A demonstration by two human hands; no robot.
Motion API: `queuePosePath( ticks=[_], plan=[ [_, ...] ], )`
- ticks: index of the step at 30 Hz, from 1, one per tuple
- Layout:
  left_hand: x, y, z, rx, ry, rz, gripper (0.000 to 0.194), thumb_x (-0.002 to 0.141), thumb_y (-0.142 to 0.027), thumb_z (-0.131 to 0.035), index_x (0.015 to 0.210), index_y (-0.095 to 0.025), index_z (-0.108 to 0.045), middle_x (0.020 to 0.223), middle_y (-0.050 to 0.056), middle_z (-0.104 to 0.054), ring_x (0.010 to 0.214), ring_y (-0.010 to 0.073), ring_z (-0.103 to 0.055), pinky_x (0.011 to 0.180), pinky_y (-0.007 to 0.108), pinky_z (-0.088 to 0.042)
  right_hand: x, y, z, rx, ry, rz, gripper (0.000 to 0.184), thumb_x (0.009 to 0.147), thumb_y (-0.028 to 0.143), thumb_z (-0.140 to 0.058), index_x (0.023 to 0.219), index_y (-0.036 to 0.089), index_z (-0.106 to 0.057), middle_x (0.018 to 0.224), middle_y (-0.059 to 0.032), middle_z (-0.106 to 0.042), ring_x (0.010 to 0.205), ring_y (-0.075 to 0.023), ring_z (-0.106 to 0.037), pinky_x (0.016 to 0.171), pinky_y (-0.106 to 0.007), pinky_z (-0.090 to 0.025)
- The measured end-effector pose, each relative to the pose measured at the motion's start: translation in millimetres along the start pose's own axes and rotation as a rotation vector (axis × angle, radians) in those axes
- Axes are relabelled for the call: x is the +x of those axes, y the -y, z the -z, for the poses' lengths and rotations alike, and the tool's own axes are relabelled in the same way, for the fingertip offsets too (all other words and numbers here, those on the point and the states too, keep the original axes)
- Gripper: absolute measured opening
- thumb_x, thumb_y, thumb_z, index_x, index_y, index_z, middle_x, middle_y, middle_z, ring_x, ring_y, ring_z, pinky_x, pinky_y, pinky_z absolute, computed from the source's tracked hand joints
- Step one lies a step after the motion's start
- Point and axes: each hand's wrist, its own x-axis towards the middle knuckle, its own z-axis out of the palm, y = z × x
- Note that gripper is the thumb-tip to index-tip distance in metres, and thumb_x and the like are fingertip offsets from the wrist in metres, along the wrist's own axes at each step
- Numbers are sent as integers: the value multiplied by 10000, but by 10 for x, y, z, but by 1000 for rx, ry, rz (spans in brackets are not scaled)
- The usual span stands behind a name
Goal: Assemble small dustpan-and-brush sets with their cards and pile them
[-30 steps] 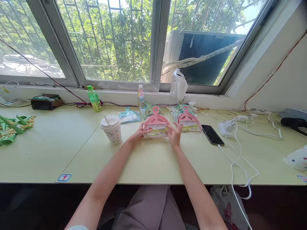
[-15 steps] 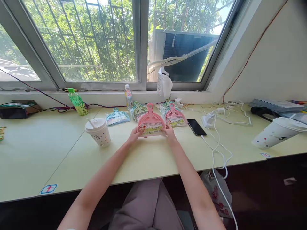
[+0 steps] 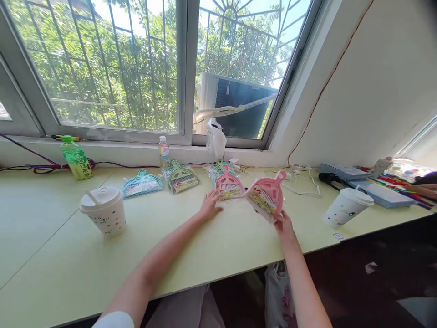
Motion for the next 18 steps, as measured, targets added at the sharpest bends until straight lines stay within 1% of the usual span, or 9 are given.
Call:
queuePosePath(
  ticks=[1,3,4,5,7,9,11,15,18],
  plan=[
    [112,14,-75,1,-48,0,493,682,-162,-732,1151,-275,-630,1451,86,-416,1370,326,-301,1107,577,-204,33,-22,46,-1,-6,-13,326,465,255,-758,737,258,-577,756,-12,-704,597,-186,-647,480,-299,-488],
    [295,32,-179,-49,-139,-1,220,722,-134,-669,923,-219,-695,1269,110,-543,1235,300,-442,1046,495,-340,76,-68,84,-13,-21,-48,344,435,240,-770,714,257,-570,703,-5,-696,514,-176,-617,430,-299,-470],
    [364,40,-211,-83,-184,3,122,742,-127,-635,821,-201,-692,1172,114,-570,1161,285,-484,1006,462,-383,87,-91,75,-23,-22,-68,360,421,229,-780,709,255,-566,667,3,-686,465,-163,-589,408,-294,-458],
    [420,49,-234,-113,-228,14,95,756,-122,-608,754,-189,-675,1104,114,-571,1110,274,-499,977,443,-403,96,-115,48,-37,-15,-85,375,411,220,-790,710,253,-565,632,12,-674,428,-151,-562,393,-290,-448],
    [495,72,-260,-142,-317,47,90,767,-120,-581,734,-169,-649,1085,119,-527,1112,273,-471,978,439,-390,116,-178,-60,-82,35,-112,391,411,220,-806,725,246,-574,605,18,-663,418,-149,-555,397,-292,-457],
    [538,110,-266,-139,-404,97,75,779,-125,-565,768,-156,-633,1123,128,-470,1152,275,-428,1002,442,-360,159,-269,-231,-147,113,-133,396,415,234,-813,744,237,-592,635,2,-678,484,-181,-607,442,-315,-495],
    [563,164,-257,-159,-430,172,41,786,-156,-573,776,-154,-612,1109,123,-442,1104,256,-455,975,412,-382,238,-387,-435,-226,140,-131,395,394,229,-805,732,225,-600,656,-15,-689,558,-218,-647,504,-352,-527],
    [602,283,-215,-227,-362,318,80,766,-220,-617,721,-170,-575,969,88,-481,890,207,-533,851,342,-440,459,-619,-800,-330,26,-57,336,394,194,-749,690,226,-592,607,15,-668,628,-229,-658,635,-391,-539],
    [604,317,-185,-227,-388,332,38,790,-219,-576,777,-187,-592,972,90,-537,915,221,-544,856,340,-426,605,-731,-973,-400,-44,61,284,463,209,-706,730,237,-616,686,8,-694,732,-227,-667,744,-385,-521]
  ],
)
